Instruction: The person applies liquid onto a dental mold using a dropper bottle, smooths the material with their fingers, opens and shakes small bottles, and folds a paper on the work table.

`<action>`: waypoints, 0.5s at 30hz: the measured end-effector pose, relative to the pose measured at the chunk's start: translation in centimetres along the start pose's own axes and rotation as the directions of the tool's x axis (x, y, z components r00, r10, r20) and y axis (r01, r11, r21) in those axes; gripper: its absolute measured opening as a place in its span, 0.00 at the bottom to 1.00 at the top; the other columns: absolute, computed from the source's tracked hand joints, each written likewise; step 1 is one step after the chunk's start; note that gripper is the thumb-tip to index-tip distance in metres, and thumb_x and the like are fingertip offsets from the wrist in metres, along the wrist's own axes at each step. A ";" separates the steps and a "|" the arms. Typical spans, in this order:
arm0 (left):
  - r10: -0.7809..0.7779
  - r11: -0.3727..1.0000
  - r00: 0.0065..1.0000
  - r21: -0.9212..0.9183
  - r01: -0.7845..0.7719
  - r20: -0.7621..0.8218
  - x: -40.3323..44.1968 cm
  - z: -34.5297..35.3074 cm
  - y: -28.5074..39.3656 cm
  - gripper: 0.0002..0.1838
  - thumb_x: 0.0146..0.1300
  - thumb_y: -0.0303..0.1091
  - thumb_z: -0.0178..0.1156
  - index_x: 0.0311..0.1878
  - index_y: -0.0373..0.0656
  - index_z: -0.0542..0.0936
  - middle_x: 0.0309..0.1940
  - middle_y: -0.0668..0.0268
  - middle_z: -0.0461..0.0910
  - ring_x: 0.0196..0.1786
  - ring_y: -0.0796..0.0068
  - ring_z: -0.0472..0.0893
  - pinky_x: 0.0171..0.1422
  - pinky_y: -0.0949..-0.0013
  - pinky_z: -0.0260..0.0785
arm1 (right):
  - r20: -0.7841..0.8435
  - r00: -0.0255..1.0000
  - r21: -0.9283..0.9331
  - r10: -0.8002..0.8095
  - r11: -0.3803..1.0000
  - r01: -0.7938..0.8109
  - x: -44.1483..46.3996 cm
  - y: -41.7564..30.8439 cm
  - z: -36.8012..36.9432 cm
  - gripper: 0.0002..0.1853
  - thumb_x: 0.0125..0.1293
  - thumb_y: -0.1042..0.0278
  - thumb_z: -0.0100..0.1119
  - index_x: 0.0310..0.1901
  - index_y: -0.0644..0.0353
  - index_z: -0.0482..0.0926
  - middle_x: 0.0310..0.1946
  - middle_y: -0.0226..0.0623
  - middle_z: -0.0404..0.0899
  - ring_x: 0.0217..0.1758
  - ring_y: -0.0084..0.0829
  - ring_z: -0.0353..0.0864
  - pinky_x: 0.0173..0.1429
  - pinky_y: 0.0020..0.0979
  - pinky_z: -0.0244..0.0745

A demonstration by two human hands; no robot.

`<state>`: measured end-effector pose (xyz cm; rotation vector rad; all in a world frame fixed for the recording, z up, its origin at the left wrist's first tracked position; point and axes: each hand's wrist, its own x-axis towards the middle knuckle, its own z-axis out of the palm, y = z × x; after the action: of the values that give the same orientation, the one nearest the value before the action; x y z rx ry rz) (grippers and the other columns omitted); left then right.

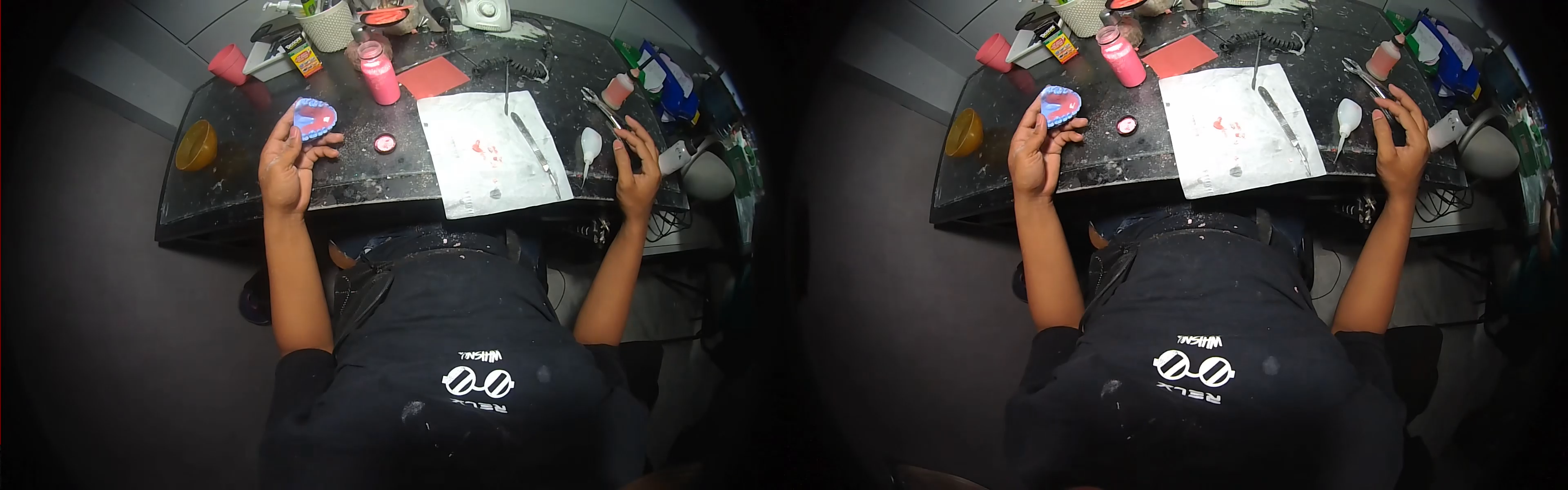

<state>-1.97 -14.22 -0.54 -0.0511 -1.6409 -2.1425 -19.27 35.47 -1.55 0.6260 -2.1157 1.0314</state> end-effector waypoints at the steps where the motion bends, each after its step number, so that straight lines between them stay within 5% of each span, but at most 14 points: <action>1: 0.009 1.000 1.000 0.002 -0.009 0.001 0.0 0.1 0.0 0.27 0.80 0.32 0.49 0.76 0.28 0.63 0.59 0.44 0.80 0.52 0.47 0.87 0.50 0.58 0.83 | -0.001 1.000 0.011 0.012 1.000 -0.012 0.0 -0.1 0.0 0.11 0.66 0.69 0.68 0.48 0.57 0.90 0.60 0.39 0.84 0.62 0.38 0.80 0.68 0.37 0.72; 5: 0.017 1.000 1.000 -0.020 -0.017 -0.004 -0.1 0.3 0.2 0.28 0.78 0.29 0.49 0.77 0.29 0.61 0.60 0.44 0.79 0.52 0.46 0.87 0.51 0.57 0.84 | -0.004 1.000 -0.005 -0.005 1.000 0.005 0.0 -0.4 -0.1 0.10 0.66 0.70 0.67 0.48 0.58 0.89 0.59 0.39 0.85 0.61 0.37 0.81 0.65 0.35 0.75; 11: 0.018 0.972 1.000 -0.232 -0.019 -0.004 0.0 -0.2 0.5 0.27 0.77 0.34 0.50 0.73 0.30 0.65 0.60 0.42 0.78 0.59 0.29 0.81 0.62 0.42 0.79 | -0.005 1.000 0.001 0.003 1.000 -0.003 -0.1 -0.8 -0.1 0.09 0.67 0.70 0.67 0.47 0.59 0.89 0.58 0.39 0.85 0.60 0.37 0.82 0.64 0.35 0.75; 13: -0.024 0.943 0.995 -0.332 -0.010 -0.097 0.0 -0.2 0.6 0.26 0.78 0.41 0.49 0.68 0.27 0.68 0.65 0.30 0.71 0.68 0.16 0.69 0.73 0.31 0.66 | -0.002 1.000 0.006 0.016 1.000 -0.016 -0.1 -0.7 -0.1 0.09 0.67 0.70 0.67 0.47 0.59 0.89 0.58 0.39 0.85 0.60 0.37 0.82 0.64 0.35 0.75; 15: -0.024 0.930 0.994 -0.367 -0.017 -0.107 0.0 -0.4 0.7 0.26 0.78 0.42 0.48 0.66 0.27 0.69 0.65 0.27 0.70 0.69 0.14 0.67 0.74 0.28 0.64 | 0.002 1.000 0.011 0.027 1.000 -0.027 -0.1 -0.7 -0.1 0.09 0.67 0.70 0.67 0.47 0.59 0.89 0.58 0.39 0.85 0.60 0.37 0.82 0.64 0.35 0.75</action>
<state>-1.63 -14.70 -0.06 -0.0424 -1.1610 -2.3828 -18.70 35.21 -1.22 0.6054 -2.1272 1.0584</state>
